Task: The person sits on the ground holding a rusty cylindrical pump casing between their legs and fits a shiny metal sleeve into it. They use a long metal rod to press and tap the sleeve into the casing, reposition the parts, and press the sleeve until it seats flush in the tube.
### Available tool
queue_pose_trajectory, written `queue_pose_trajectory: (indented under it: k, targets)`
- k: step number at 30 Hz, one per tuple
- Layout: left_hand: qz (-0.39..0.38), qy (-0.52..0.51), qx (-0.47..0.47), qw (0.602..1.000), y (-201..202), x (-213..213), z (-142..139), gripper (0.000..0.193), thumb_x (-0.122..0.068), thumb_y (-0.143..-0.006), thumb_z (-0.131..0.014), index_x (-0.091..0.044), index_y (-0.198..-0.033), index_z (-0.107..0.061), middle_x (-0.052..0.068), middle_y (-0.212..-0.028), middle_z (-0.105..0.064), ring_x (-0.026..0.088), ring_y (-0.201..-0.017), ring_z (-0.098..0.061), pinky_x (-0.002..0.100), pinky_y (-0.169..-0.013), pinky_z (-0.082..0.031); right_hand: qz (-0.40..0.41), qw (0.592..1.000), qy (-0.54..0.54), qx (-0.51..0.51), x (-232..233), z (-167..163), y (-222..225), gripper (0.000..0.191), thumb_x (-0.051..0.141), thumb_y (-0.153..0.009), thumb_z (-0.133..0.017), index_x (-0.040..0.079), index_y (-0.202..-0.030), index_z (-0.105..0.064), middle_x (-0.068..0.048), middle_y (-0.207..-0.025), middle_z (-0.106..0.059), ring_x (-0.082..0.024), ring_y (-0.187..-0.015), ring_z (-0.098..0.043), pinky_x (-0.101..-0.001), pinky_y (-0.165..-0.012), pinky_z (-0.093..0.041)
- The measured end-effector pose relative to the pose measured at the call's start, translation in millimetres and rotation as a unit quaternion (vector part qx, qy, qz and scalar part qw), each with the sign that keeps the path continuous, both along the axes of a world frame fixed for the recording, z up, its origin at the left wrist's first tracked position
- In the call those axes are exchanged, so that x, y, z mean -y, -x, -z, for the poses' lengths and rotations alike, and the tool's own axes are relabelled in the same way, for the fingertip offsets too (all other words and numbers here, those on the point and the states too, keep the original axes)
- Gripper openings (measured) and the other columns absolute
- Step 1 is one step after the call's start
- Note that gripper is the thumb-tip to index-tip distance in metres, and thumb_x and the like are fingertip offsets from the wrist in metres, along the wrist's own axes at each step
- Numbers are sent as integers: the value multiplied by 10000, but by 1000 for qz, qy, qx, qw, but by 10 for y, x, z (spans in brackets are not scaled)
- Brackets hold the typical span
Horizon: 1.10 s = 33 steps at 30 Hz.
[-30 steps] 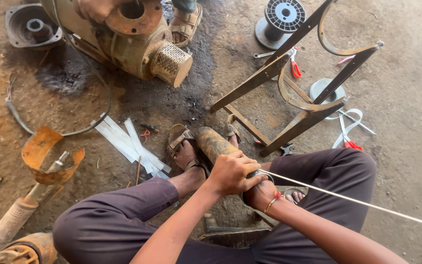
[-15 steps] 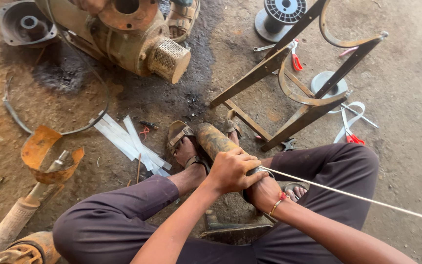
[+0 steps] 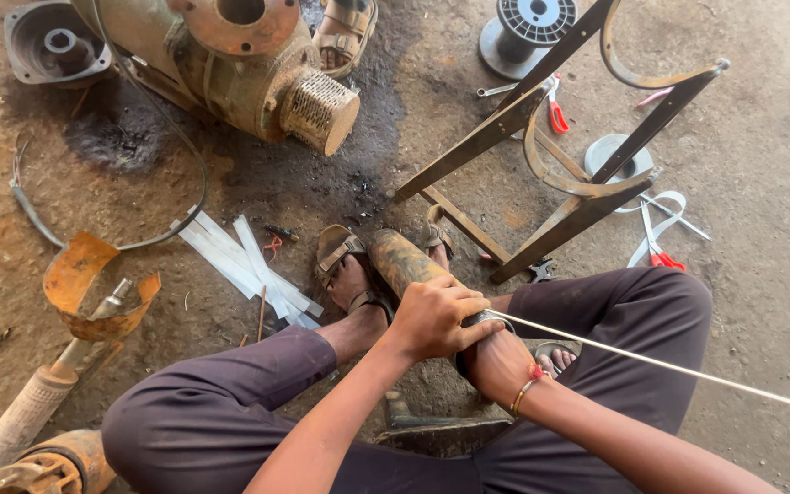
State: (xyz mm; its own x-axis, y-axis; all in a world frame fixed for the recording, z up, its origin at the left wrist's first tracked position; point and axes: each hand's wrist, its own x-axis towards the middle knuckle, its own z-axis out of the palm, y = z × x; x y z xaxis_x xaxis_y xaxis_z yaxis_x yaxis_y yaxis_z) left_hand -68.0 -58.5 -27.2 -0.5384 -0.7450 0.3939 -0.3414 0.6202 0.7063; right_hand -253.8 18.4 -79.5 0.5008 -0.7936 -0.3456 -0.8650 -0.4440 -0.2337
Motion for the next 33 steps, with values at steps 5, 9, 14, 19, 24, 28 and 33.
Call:
queue_pose_trajectory:
  k: [5, 9, 14, 19, 24, 28, 33]
  targets:
    - [6, 5, 2, 1000, 52, 122, 45, 343, -469, -885, -747, -134, -938, -801, 27, -996, -786, 270, -908, -712, 390, -737, -570, 0, 1000, 26, -14, 125, 165, 44, 181, 162, -805, -627, 14, -860, -718, -190, -837, -700, -331, -779, -684, -461, -677, -518]
    - [7, 4, 3, 1000, 139, 161, 96, 331, -460, -886, -747, -136, -933, -797, 20, -979, -785, 273, -899, -711, 392, -741, -571, -62, 990, 130, 5, 118, 453, 209, 240, 162, -742, -638, -5, -888, -729, -213, -948, -708, -333, -864, -698, -444, -714, -535]
    - [6, 12, 7, 1000, 195, 110, 126, 317, -444, -881, -744, -136, -933, -795, 18, -987, -787, 269, -908, -716, 392, -742, -571, 56, 993, -72, -74, 142, 663, 223, 212, 187, -856, -618, 39, -952, -734, -195, -1050, -687, -321, -947, -682, -447, -750, -535]
    - [4, 3, 3, 1000, 117, -8, 113, 343, -468, -877, -750, -135, -938, -803, 33, -993, -787, 268, -918, -717, 386, -740, -574, -47, 997, 31, -49, 3, 444, 144, 194, 167, -816, -633, 30, -902, -741, -202, -996, -699, -328, -927, -678, -442, -751, -528]
    - [-2, -1, -2, 1000, 19, 8, 84, 361, -481, -871, -750, -133, -950, -807, 38, -993, -783, 271, -918, -717, 386, -747, -575, -60, 993, 97, -26, 23, 200, -9, 204, 171, -763, -647, 24, -870, -738, -203, -940, -703, -337, -901, -673, -447, -743, -515]
    - [-3, 1, 1, 1000, 32, 102, 93, 338, -467, -886, -744, -140, -947, -806, 22, -992, -789, 271, -908, -713, 390, -743, -571, -43, 996, 72, -21, 171, 209, -6, 171, 171, -779, -646, 36, -840, -731, -189, -905, -698, -338, -905, -665, -458, -748, -506]
    - [-3, 7, -7, 1000, 54, 144, 131, 332, -471, -877, -753, -149, -943, -800, 18, -996, -785, 264, -907, -712, 385, -739, -573, -13, 999, 22, -46, 131, 413, 83, 177, 192, -786, -653, 49, -856, -730, -187, -930, -696, -337, -903, -665, -463, -741, -507]
